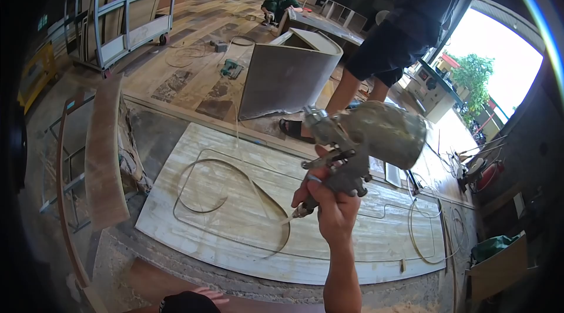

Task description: The person applies a spray coating to curved wood panels using an industrial spray gun in a workshop.

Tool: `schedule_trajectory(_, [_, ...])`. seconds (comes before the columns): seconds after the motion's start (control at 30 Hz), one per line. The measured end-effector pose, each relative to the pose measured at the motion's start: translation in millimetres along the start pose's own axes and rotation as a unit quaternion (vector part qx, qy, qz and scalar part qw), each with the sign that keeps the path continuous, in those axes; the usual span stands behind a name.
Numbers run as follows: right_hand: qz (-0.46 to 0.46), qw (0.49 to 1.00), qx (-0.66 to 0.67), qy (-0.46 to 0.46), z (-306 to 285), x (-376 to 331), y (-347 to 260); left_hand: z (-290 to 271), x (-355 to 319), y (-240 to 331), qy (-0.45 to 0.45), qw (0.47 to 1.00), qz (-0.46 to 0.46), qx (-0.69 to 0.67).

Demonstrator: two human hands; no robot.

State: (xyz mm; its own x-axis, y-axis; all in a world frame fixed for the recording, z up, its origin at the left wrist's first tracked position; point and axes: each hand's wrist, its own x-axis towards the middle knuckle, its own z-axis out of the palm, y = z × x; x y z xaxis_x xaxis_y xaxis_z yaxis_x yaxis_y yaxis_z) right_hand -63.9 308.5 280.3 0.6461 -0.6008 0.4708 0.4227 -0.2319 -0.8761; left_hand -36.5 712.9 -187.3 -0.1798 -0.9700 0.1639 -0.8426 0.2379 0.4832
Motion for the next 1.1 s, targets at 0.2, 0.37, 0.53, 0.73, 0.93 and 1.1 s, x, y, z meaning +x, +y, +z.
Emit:
schedule_trajectory(0.2, [-0.042, 0.997, 0.052, 0.047, -7, -1, 30, -6, -32, 1, -0.015, 0.994, 0.055, 0.096])
schedule_trajectory(0.37, [0.031, 0.998, 0.057, 0.02, -12, -11, 44, -52, -25, 5, -0.028, 0.992, 0.058, 0.106])
schedule_trajectory(0.53, [0.081, 0.995, 0.056, -0.015, -19, -22, 53, -81, -12, 11, -0.038, 0.991, 0.063, 0.11])
schedule_trajectory(0.73, [0.086, 0.996, 0.02, -0.023, -23, -30, 60, -105, 7, 16, -0.048, 0.991, 0.073, 0.105])
schedule_trajectory(0.93, [0.127, 0.99, 0.011, -0.051, -19, -32, 64, -121, 15, 31, -0.06, 0.99, 0.063, 0.11])
schedule_trajectory(1.1, [0.131, 0.99, 0.006, -0.049, -18, -37, 55, -121, 43, 29, -0.164, 0.984, -0.061, 0.015])
